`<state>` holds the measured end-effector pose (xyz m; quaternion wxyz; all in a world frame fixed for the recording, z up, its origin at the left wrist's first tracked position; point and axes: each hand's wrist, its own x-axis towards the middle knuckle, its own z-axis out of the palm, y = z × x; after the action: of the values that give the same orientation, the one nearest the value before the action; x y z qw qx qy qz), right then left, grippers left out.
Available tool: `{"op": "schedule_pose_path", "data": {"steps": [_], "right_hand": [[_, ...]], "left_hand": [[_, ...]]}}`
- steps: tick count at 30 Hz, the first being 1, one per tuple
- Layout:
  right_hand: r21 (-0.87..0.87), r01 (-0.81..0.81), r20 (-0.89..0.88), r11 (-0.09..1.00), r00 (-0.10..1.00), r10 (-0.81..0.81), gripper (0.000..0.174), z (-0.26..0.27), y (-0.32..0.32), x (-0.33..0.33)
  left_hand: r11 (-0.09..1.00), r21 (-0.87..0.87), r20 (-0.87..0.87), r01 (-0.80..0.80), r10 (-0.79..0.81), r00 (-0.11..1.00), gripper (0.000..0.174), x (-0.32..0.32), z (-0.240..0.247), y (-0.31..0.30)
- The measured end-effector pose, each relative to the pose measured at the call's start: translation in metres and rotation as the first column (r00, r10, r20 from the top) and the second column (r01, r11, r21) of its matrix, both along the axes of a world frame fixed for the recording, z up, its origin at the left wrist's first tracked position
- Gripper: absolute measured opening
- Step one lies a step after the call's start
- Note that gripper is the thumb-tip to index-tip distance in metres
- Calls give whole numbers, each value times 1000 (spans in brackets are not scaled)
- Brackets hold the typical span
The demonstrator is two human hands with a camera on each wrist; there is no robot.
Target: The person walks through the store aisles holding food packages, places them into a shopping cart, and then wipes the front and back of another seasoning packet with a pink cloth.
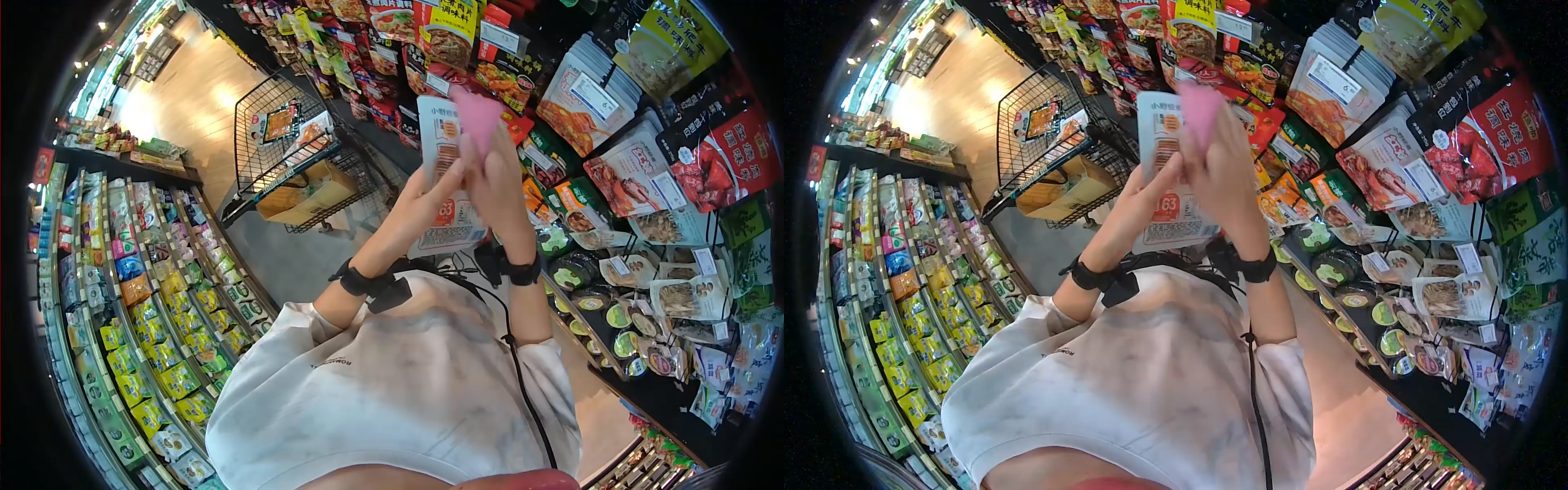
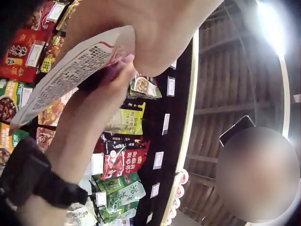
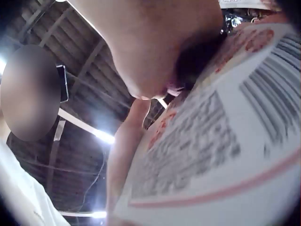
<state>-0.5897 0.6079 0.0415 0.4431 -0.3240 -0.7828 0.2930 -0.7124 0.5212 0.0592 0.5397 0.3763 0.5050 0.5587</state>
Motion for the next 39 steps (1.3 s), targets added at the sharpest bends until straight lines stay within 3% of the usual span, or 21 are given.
{"op": "schedule_pose_path", "data": {"steps": [1,2,3,4,7,9,11,14,15,21,24,26,28,30,33,36,39], "right_hand": [[-267,-14,-39,964,999,4,40,1,-2,5],[-415,3,-18,910,1000,-11,40,-7,-5,8],[-550,29,7,835,1000,-30,43,-16,-8,13],[-599,-34,-78,800,997,-16,42,-18,-16,13],[-700,-256,-341,667,940,2,37,-19,-39,18],[-719,-383,-462,579,887,13,37,-31,-40,24],[-669,-531,-628,520,778,-15,43,-40,-44,22],[-710,-509,-611,487,789,-66,45,-52,-50,28],[-726,-580,-657,370,744,-123,53,-43,-51,28],[-506,-807,-859,304,503,-95,60,-9,-61,21],[-456,-844,-887,284,456,-69,64,-6,-64,19],[-451,-767,-819,457,559,129,65,-13,-66,22],[-509,-711,-764,486,633,126,65,-14,-67,23],[-640,-681,-741,357,670,-51,64,-6,-66,20],[-686,-595,-669,419,742,-42,63,8,-73,22],[-688,-585,-670,429,740,-66,65,-1,-72,23],[-572,-640,-740,514,673,14,61,-12,-76,26]], "left_hand": [[998,-11,26,-67,67,997,48,0,0,-1],[990,-25,52,-141,142,988,43,0,0,-3],[979,-6,181,-204,201,963,38,-7,7,-2],[972,-11,196,-236,233,952,38,-16,9,1],[950,12,261,-312,298,918,38,-37,21,3],[938,19,210,-345,334,919,37,-45,28,1],[937,29,222,-348,333,916,41,-51,30,-4],[923,-8,230,-384,376,898,40,-51,31,-10],[920,-20,190,-392,388,902,42,-49,36,-12],[932,17,261,-362,346,901,43,-48,32,-16],[930,-2,288,-369,354,890,41,-48,36,-20],[907,-45,266,-418,415,870,38,-46,39,-21],[915,-47,285,-400,396,873,38,-49,38,-22],[919,-56,288,-390,389,875,38,-48,37,-25],[924,-54,269,-379,379,885,38,-49,39,-28],[929,-49,244,-366,367,898,35,-47,43,-29],[926,-55,246,-375,376,893,31,-45,45,-30]]}}
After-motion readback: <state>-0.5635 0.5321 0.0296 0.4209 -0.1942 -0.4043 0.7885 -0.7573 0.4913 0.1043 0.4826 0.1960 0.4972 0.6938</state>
